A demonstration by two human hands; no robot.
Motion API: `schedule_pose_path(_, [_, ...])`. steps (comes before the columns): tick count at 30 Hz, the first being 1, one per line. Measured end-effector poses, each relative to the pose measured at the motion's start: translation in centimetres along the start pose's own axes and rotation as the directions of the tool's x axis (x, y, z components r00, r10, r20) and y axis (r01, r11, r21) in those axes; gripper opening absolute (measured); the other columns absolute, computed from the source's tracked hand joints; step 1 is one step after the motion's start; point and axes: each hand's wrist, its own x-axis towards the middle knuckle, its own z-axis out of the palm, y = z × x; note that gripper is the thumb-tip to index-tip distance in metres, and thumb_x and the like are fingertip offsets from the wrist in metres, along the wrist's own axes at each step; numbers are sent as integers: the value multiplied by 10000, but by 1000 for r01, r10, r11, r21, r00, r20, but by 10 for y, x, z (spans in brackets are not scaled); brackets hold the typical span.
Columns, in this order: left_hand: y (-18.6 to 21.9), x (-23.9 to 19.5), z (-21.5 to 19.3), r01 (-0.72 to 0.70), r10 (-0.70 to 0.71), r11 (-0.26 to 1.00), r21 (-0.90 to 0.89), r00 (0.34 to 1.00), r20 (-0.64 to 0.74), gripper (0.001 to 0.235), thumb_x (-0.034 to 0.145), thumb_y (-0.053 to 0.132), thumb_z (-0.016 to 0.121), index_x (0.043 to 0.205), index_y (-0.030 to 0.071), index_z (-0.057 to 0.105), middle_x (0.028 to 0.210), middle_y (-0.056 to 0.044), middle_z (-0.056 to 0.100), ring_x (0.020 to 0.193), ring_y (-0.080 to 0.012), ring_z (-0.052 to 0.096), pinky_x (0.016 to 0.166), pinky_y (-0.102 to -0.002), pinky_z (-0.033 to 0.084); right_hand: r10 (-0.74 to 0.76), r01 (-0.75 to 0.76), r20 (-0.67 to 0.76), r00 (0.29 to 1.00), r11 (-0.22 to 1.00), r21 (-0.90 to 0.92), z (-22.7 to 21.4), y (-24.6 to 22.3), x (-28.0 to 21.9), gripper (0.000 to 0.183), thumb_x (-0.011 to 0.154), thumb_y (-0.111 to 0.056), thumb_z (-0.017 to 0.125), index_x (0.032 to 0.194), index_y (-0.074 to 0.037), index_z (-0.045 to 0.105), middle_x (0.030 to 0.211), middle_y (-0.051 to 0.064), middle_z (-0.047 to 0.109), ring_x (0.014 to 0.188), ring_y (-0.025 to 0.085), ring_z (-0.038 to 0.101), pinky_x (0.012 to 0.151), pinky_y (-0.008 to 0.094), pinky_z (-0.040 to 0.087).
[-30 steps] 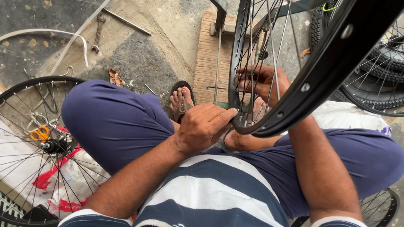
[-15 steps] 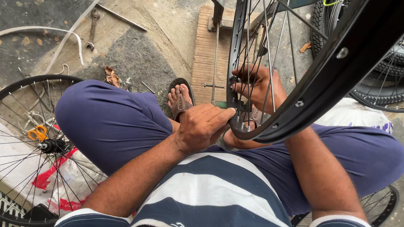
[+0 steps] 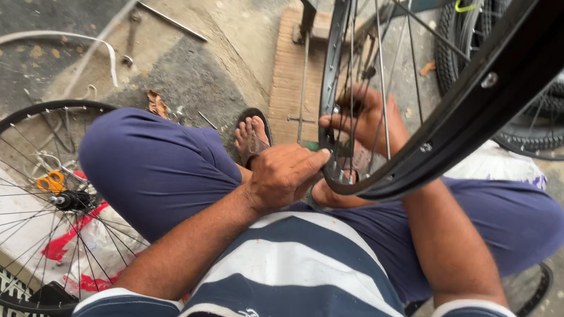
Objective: The person sits on the floor and uses a spoke wrench to tighten the nipples of the spokes on a bicycle wheel mounted on a stand. They rotate the wheel periodically to access different sections of the rim and continue adjusting the tension of the spokes.
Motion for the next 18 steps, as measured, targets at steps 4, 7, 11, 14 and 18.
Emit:
schedule_pose_path(4, [4, 1, -2, 0, 0, 1000, -6, 1000, -9, 303, 918, 108, 745, 1188, -5, 663, 863, -100, 681, 744, -242, 670, 686, -379, 537, -45, 50, -40, 998, 989, 136, 6, -10, -7, 435, 786, -280, 891, 1056, 12, 713, 889, 130, 758, 799, 160, 743, 683, 314, 594])
schedule_pose_path(7, [2, 1, -1, 11, -11, 1000, -23, 1000, 2, 323, 921, 122, 761, 1196, -16, 662, 840, -100, 658, 736, -244, 659, 674, -381, 529, -23, 17, 19, 1000, 963, 270, 20, 10, 0, 386, 831, -196, 856, 1123, -14, 682, 906, 98, 725, 838, 152, 713, 741, 310, 588])
schedule_pose_path(11, [1, 1, 5, 42, -41, 998, -51, 999, 23, 338, 904, 123, 777, 1192, -13, 664, 830, -97, 642, 735, -245, 652, 670, -387, 525, -288, 135, 138, 948, 754, 643, 14, 45, 24, 333, 894, -90, 813, 1169, 2, 651, 974, 62, 710, 946, 143, 697, 837, 302, 592])
schedule_pose_path(14, [3, -2, 3, 35, -35, 999, -11, 998, 43, 338, 891, 88, 775, 1191, -21, 664, 803, -108, 617, 735, -271, 644, 674, -408, 516, -225, 78, 178, 958, 801, 593, 9, 38, 21, 314, 861, -90, 799, 1135, -8, 669, 959, 43, 738, 929, 130, 717, 828, 292, 605])
schedule_pose_path(18, [2, -3, 4, 31, -30, 999, -36, 999, 23, 365, 873, 104, 785, 1193, -15, 656, 815, -105, 625, 739, -269, 643, 680, -409, 515, -17, 11, 18, 1000, 963, 268, 0, 15, 8, 357, 842, -174, 817, 1167, -58, 726, 929, 21, 769, 862, 120, 718, 754, 309, 583])
